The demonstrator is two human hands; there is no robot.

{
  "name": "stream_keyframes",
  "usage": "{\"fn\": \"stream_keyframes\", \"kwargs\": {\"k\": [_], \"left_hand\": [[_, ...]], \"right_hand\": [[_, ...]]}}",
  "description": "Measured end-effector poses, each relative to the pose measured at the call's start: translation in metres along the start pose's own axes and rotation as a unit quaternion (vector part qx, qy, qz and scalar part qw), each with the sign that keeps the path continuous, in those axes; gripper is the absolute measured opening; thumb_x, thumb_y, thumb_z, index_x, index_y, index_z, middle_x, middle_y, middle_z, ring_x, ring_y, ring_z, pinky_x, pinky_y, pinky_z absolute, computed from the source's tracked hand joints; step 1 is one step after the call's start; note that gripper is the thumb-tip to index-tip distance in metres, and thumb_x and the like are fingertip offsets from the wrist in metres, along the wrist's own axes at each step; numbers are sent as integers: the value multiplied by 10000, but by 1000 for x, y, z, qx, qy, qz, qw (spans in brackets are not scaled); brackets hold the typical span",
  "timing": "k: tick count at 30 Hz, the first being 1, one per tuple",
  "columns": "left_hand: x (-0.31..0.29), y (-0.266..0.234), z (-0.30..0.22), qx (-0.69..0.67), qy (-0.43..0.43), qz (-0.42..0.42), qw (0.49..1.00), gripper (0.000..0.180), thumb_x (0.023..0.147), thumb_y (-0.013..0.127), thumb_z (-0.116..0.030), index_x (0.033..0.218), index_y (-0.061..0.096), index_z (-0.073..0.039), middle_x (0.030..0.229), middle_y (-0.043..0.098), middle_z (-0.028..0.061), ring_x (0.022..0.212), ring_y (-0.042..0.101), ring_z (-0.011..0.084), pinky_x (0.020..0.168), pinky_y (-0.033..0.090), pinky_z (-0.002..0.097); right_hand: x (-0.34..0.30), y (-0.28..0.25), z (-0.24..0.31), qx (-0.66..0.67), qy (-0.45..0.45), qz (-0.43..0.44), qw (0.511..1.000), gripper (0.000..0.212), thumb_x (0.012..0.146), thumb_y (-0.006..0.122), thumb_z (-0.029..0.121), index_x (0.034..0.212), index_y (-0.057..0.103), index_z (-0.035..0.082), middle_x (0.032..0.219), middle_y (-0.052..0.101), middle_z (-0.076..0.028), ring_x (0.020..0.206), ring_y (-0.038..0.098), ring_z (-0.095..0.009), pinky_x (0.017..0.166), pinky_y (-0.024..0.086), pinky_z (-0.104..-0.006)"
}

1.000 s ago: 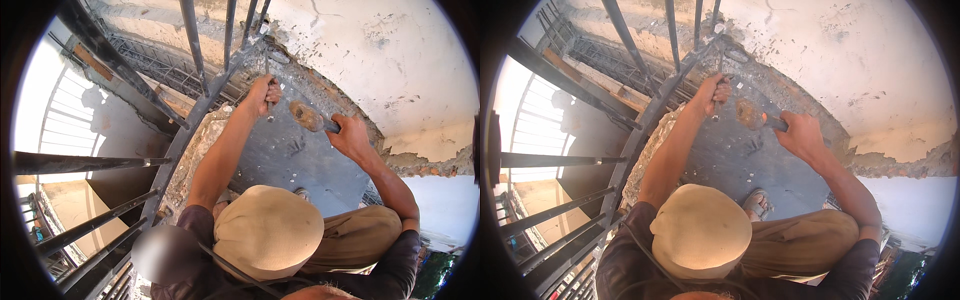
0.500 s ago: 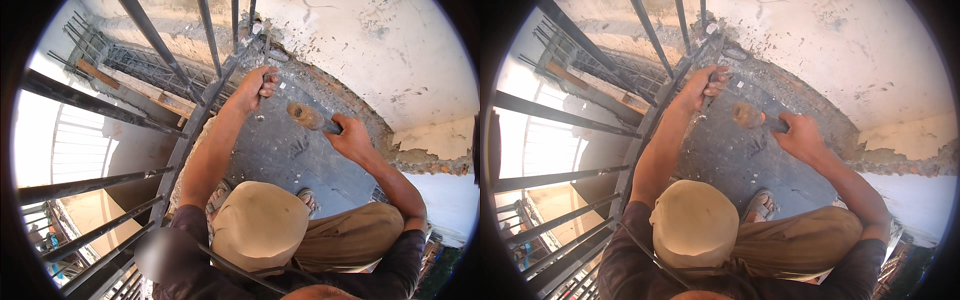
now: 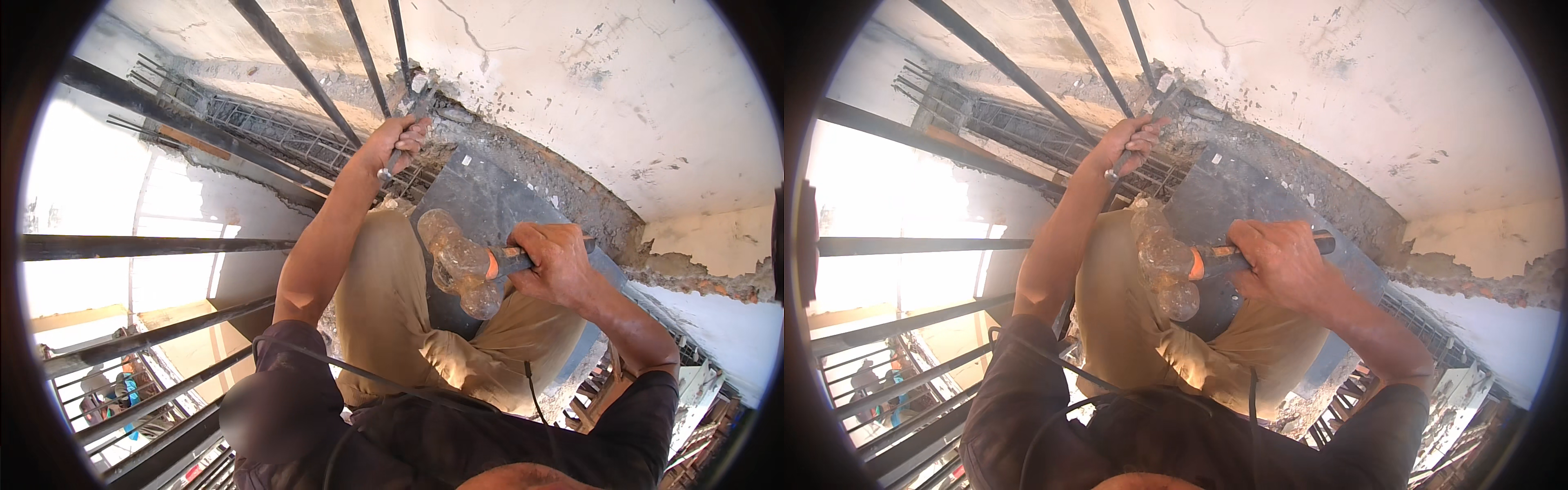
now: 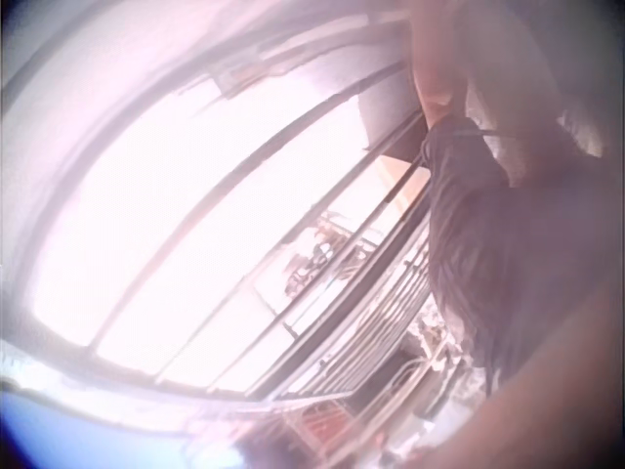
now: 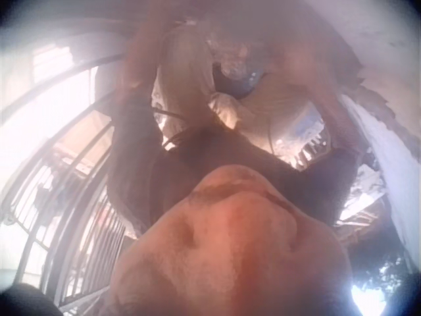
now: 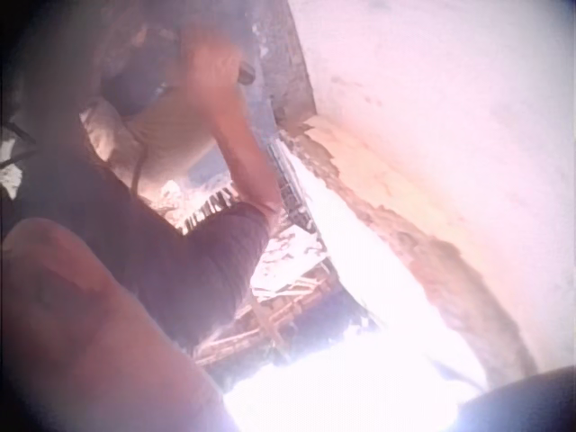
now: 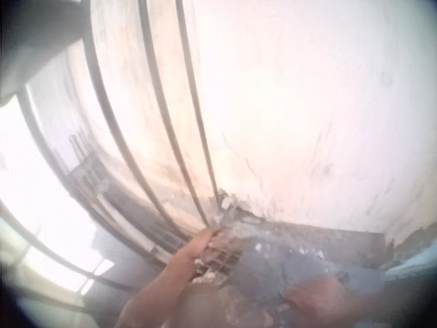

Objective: The person uses a hammer and a chisel-like tool to break away concrete around a metal rebar and railing.

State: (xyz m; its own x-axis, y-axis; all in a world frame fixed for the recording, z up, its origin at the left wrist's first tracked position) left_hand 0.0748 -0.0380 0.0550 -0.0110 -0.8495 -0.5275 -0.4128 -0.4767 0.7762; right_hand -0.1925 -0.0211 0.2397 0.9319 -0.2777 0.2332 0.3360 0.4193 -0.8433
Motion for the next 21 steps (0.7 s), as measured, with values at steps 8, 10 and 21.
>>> {"fn": "stream_keyframes", "kwargs": {"k": [8,10,21], "left_hand": [[21,2,40,-86,27,-20,996,355,1066,392,-259,1346,418,-42,684,430,-36,467,326,43,357,296,184],[18,-5,49,-108,25,11,994,363,1069,383,-253,1369,406,-49,668,414,-39,467,328,45,359,302,194],[33,-16,45,-116,58,49,990,378,1068,393,-225,1392,395,-30,654,359,-54,472,292,40,374,296,201]], "right_hand": [[15,9,52,9,-22,-22,999,259,732,750,186,748,514,82,635,551,-65,534,559,-291,468,408,-413],[23,6,65,-20,-74,-14,997,273,775,743,205,732,501,85,628,550,-69,525,558,-286,464,402,-415],[54,53,20,-230,-109,163,953,189,770,724,192,817,565,101,659,610,-41,569,637,-238,487,491,-369]]}}
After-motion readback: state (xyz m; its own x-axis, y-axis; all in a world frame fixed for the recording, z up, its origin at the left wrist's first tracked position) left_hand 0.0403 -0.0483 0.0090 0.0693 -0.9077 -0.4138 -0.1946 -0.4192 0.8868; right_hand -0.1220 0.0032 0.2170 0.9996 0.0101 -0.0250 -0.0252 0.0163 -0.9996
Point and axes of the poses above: each hand's wrist, its own x-axis towards the middle knuckle, its own y-axis out of the palm, z = x × y, the point moved 7 cm from there along x, towards the middle knuckle
